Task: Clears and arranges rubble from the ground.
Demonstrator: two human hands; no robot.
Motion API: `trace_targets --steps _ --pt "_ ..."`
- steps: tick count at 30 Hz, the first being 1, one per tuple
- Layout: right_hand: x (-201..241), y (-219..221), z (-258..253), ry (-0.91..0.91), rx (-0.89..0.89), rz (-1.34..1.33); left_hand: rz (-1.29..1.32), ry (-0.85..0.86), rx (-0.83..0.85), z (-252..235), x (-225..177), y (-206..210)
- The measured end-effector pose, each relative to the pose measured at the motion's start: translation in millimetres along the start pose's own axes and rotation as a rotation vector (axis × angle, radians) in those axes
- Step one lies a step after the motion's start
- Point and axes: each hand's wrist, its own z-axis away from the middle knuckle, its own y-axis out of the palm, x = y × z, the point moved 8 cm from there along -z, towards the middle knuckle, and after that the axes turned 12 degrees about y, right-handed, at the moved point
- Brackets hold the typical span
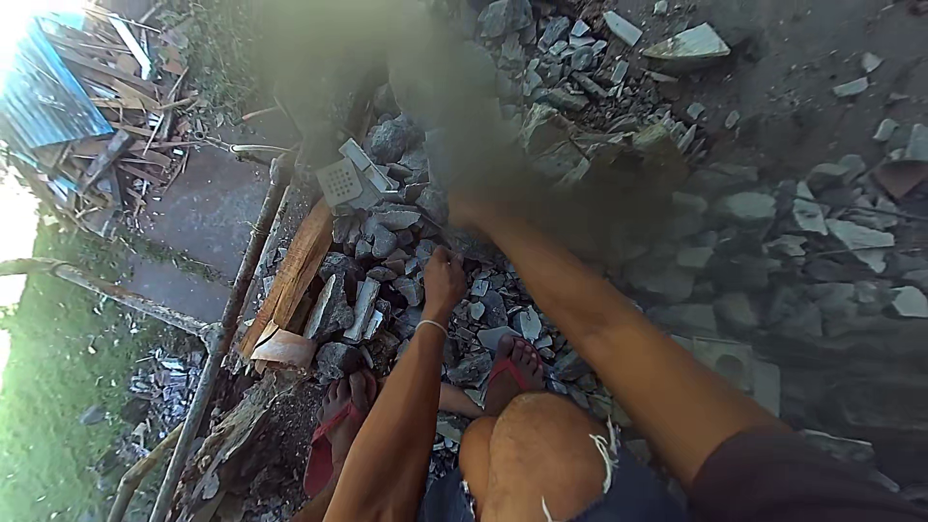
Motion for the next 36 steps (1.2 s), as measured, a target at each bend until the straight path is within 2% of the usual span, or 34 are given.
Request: trace_targets --steps 3,6,8,11,13,16,19,21,23,26,27,31,34,36 --pt "12.7 8.7 -2.7 -0.024 -0.017 0.036 -0.297 -0.01 -0.028 19.1 -23.3 13.9" --pt "5.2 7.2 4.3 -0.01 -0.049 -0.017 -0.442 0.057 -0.118 27.4 -44.1 31.9" --pt "-13.4 6.1 7.8 0.018 -0.044 -0.105 -0.473 0.074 -0.155 30.0 -43.5 34.3" --pt "-59.7 2.2 7.0 0.063 -0.079 -0.316 -0.439 0.08 -0.109 28.0 -39.8 24.3" --pt "-90.5 -1.6 16.8 0.113 -0.115 -0.56 -0.405 0.075 -0.093 29.9 -32.1 19.8" --pt "-128.3 10.0 41.4 0.119 -0.184 -1.174 -0.318 0.064 -0.071 26.2 -26.7 15.8" --pt "-142.3 75.2 66.2 0.12 -0.163 -1.65 -0.152 0.027 0.003 21.8 -21.2 10.9" --pt "-132.8 128.9 81.0 0.178 -0.037 -1.972 -0.07 0.037 0.063 17.8 -16.4 6.5" --pt "-109.8 168.5 97.2 0.232 0.109 -2.166 -0.044 0.138 0.056 14.7 -17.6 -2.2" --pt "-71.6 186.8 118.8 0.23 0.229 -2.262 -0.112 0.38 -0.001 11.1 -37.3 -25.9" --pt "-62.5 186.0 122.9 0.219 0.234 -2.27 -0.137 0.384 0.033 12.3 -45.4 -32.6" --pt "-39.9 172.8 131.9 0.172 0.112 -2.221 -0.16 0.21 0.437 28.1 -57.0 -24.5" --pt "-35.6 158.0 129.5 0.1 0.03 -2.151 -0.189 0.18 0.367 24.4 -57.9 -23.4" --pt "-37.1 152.3 127.2 0.049 -0.003 -2.116 -0.206 0.2 0.387 18.6 -62.0 -22.4"
